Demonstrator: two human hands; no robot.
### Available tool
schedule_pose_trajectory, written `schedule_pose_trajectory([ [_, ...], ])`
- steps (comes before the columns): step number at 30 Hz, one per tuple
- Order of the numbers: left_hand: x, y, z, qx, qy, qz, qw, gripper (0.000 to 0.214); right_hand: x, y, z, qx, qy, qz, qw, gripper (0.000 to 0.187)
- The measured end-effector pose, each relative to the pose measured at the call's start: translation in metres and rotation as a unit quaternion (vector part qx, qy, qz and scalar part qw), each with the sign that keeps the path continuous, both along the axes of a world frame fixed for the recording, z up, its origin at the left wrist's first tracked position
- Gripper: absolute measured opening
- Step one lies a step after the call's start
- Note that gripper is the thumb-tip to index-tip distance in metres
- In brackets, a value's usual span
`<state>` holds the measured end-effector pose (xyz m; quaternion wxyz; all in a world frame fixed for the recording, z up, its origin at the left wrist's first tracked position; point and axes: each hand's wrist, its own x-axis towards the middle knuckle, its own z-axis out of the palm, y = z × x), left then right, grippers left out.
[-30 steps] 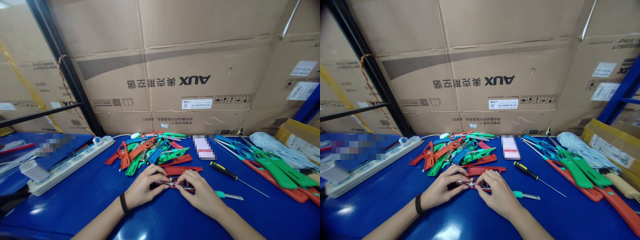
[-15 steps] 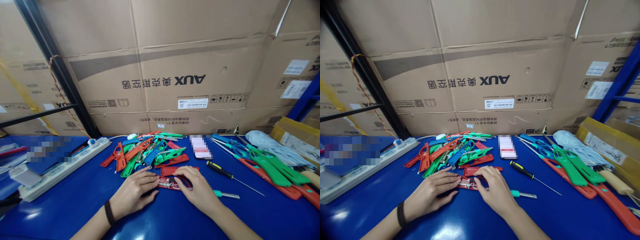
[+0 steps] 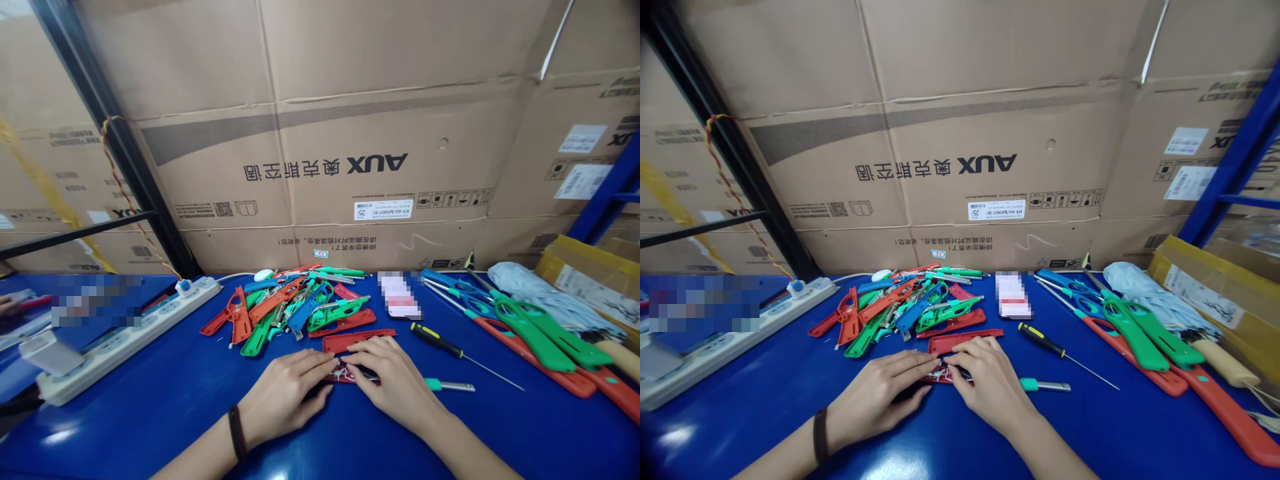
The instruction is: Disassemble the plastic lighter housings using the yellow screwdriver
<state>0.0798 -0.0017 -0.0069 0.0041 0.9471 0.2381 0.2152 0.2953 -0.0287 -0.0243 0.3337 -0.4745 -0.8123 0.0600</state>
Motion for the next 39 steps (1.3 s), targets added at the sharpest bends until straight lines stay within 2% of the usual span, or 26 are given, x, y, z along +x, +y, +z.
schedule_pose_trajectory([
  [4, 0.003, -0.001, -0.004, 0.028, 0.002, -0.005, 1.000, 0.031, -0.001, 0.000, 0.001, 0.000, -0.012, 0.006, 1.000, 0.023],
  [13, 0.013, 0.002, 0.004, 0.047, 0.005, -0.026, 0.999, 0.025, -0.002, -0.005, 0.008, -0.008, -0.061, 0.014, 0.998, 0.031],
  [17, 0.015, 0.000, 0.003, 0.063, 0.033, -0.025, 0.997, 0.021, -0.006, -0.006, 0.002, 0.053, -0.152, 0.023, 0.987, 0.032],
  [21, 0.016, -0.007, -0.005, 0.130, 0.069, -0.013, 0.989, 0.024, -0.010, -0.007, -0.007, 0.092, -0.197, 0.022, 0.976, 0.032],
  [25, 0.017, -0.012, -0.007, 0.158, 0.090, 0.009, 0.983, 0.029, -0.008, -0.010, -0.002, 0.058, -0.148, 0.027, 0.987, 0.035],
  [28, 0.013, -0.011, -0.002, 0.109, 0.080, 0.002, 0.991, 0.034, -0.002, -0.010, 0.007, 0.033, -0.073, 0.021, 0.997, 0.044],
  [31, 0.006, -0.009, 0.002, 0.062, 0.081, 0.000, 0.995, 0.044, 0.006, -0.008, 0.015, 0.067, -0.007, -0.002, 0.998, 0.049],
  [35, 0.000, -0.012, 0.004, 0.042, 0.074, 0.004, 0.996, 0.052, 0.012, -0.005, 0.019, 0.110, 0.061, -0.042, 0.991, 0.036],
  [39, 0.010, -0.014, 0.006, 0.008, 0.044, 0.018, 0.999, 0.043, 0.012, -0.006, 0.021, 0.073, 0.040, -0.064, 0.994, 0.022],
])
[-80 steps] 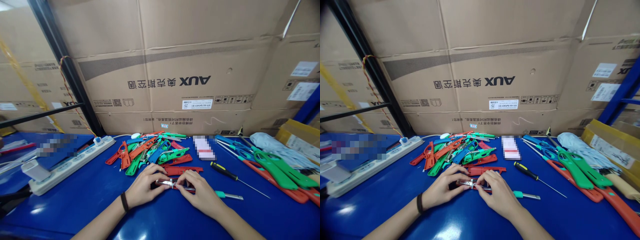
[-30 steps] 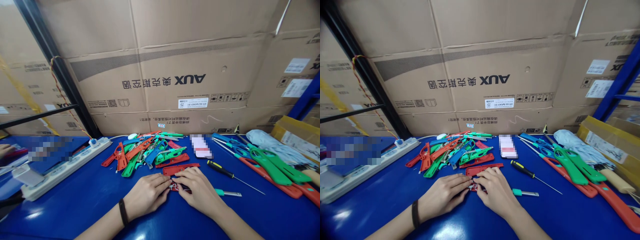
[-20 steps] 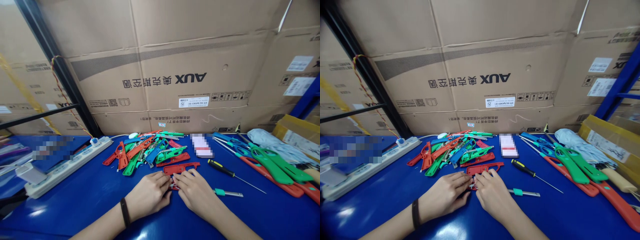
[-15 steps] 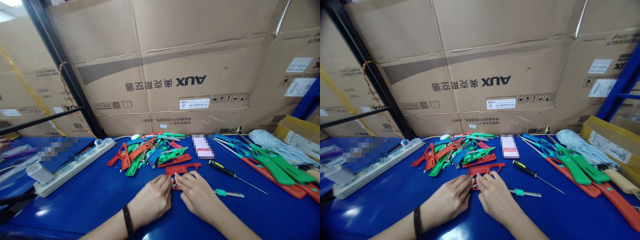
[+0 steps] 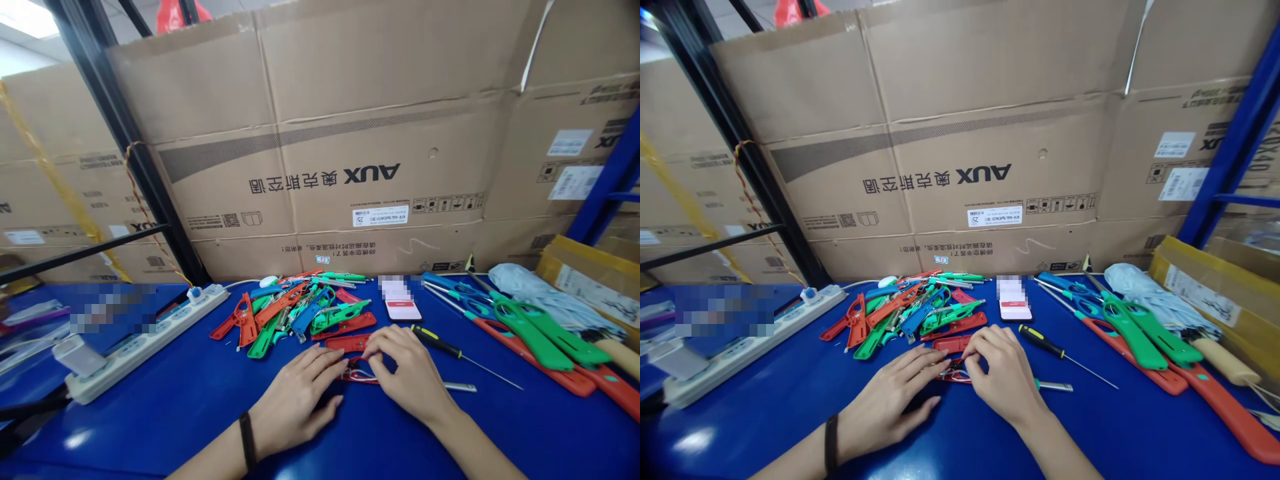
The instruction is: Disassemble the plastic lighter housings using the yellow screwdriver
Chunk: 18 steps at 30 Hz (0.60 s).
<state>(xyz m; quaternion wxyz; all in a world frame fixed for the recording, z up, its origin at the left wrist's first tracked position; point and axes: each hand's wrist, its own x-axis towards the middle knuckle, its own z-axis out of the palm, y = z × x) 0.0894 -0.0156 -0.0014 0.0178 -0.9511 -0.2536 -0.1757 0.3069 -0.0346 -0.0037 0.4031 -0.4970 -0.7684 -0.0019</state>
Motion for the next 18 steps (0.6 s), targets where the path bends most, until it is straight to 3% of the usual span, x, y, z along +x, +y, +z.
schedule_pose_trajectory([
  [7, 0.025, 0.007, -0.002, -0.068, -0.055, 0.002, 0.996, 0.023, 0.006, -0.004, 0.005, -0.093, -0.069, 0.038, 0.993, 0.011],
  [18, 0.024, 0.011, -0.007, -0.115, -0.049, 0.005, 0.992, 0.017, 0.009, -0.004, 0.002, -0.153, -0.067, 0.062, 0.984, 0.009],
])
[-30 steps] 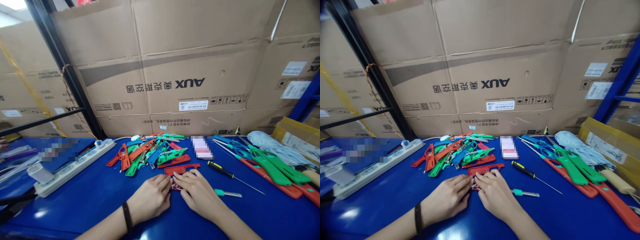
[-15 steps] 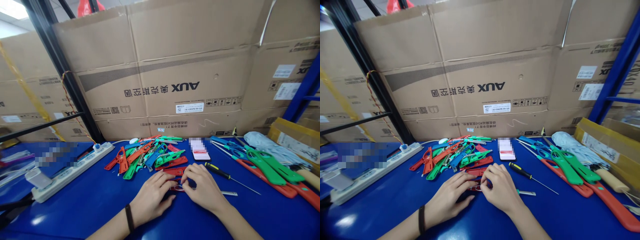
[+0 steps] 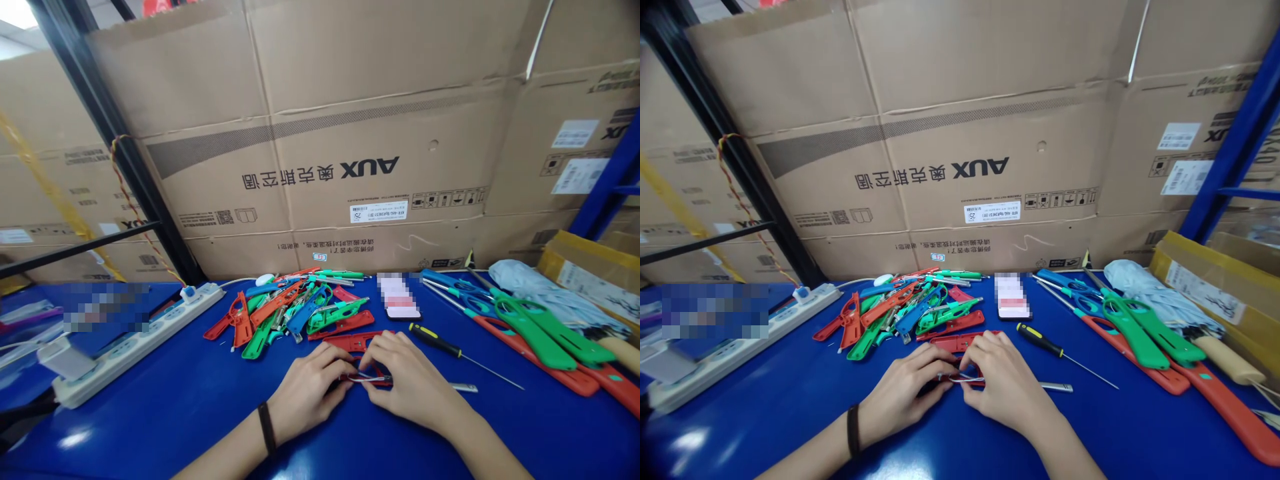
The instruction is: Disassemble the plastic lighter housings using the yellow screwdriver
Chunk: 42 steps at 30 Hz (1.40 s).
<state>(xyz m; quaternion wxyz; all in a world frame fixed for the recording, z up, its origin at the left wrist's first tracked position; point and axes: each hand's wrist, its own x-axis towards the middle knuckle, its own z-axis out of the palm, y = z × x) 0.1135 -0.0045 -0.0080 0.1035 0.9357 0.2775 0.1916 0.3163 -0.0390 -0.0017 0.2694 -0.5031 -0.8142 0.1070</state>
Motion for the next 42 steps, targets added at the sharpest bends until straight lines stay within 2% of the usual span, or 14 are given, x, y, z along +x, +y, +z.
schedule_pose_trajectory([
  [16, 0.0014, -0.0005, 0.0028, -0.034, -0.014, 0.020, 0.999, 0.016, 0.0023, 0.0032, -0.0038, -0.028, 0.000, -0.003, 1.000, 0.006],
  [22, 0.0007, -0.0005, 0.0022, -0.036, -0.007, 0.022, 0.999, 0.012, 0.0028, 0.0037, 0.0003, -0.032, 0.002, 0.024, 0.999, 0.008],
  [29, 0.0042, -0.0026, 0.0033, -0.050, -0.010, 0.035, 0.998, 0.013, 0.0040, 0.0026, -0.0060, -0.045, -0.004, 0.004, 0.999, 0.006],
  [42, 0.0051, -0.0041, 0.0032, -0.017, 0.015, 0.027, 0.999, 0.016, 0.0019, 0.0012, -0.0026, -0.057, -0.002, -0.005, 0.998, 0.010],
])
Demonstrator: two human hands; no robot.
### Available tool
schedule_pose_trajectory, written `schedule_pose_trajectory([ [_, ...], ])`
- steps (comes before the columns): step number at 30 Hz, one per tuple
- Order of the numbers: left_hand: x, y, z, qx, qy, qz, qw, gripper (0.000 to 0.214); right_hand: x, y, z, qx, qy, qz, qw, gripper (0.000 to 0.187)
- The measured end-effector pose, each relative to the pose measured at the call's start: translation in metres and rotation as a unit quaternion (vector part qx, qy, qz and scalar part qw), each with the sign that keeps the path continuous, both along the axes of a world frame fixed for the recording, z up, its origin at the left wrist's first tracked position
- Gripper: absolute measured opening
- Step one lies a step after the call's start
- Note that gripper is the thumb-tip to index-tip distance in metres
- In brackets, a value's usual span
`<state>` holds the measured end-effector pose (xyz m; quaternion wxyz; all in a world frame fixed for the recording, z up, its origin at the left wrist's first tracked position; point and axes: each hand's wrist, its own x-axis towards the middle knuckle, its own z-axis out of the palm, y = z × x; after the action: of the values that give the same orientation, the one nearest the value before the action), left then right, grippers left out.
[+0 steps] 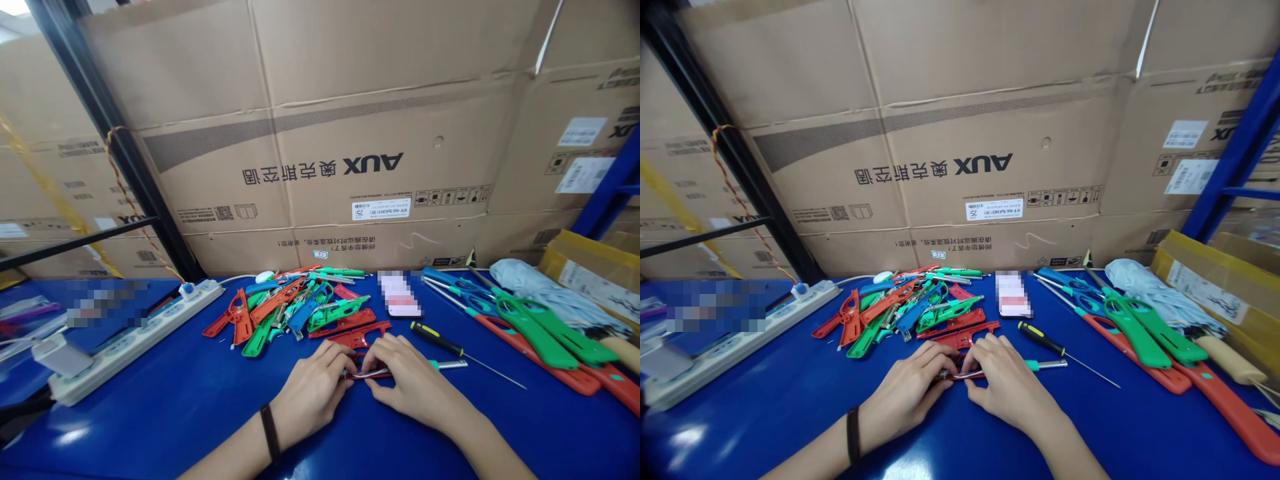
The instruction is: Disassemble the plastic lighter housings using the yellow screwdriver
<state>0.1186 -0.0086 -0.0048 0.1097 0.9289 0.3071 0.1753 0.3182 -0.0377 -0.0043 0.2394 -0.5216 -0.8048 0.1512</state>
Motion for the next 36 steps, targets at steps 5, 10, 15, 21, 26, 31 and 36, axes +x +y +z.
schedule_pose_trajectory([
  [5, 0.000, 0.000, 0.000, 0.006, -0.003, 0.000, 1.000, 0.014, 0.000, 0.000, 0.001, 0.001, -0.002, 0.005, 1.000, 0.010],
  [10, -0.005, 0.005, -0.005, 0.031, -0.015, -0.034, 0.999, 0.016, 0.001, 0.002, 0.005, 0.024, -0.034, 0.018, 0.999, 0.009],
  [15, -0.010, 0.006, -0.005, 0.046, 0.003, -0.065, 0.997, 0.026, -0.001, 0.002, 0.004, 0.063, -0.085, 0.026, 0.994, 0.011],
  [21, -0.008, 0.002, 0.007, 0.045, 0.048, -0.073, 0.995, 0.031, -0.015, 0.001, -0.003, 0.130, -0.168, 0.011, 0.977, 0.010],
  [26, -0.007, 0.002, 0.007, 0.077, 0.094, -0.071, 0.990, 0.030, -0.016, 0.001, -0.004, 0.149, -0.163, 0.014, 0.975, 0.010],
  [31, -0.010, 0.005, 0.002, 0.030, 0.031, -0.069, 0.997, 0.027, -0.008, 0.004, -0.001, 0.126, -0.091, 0.017, 0.988, 0.008],
  [36, -0.013, 0.006, -0.002, -0.005, -0.023, -0.064, 0.998, 0.027, -0.008, 0.003, 0.002, 0.107, -0.061, 0.017, 0.992, 0.007],
])
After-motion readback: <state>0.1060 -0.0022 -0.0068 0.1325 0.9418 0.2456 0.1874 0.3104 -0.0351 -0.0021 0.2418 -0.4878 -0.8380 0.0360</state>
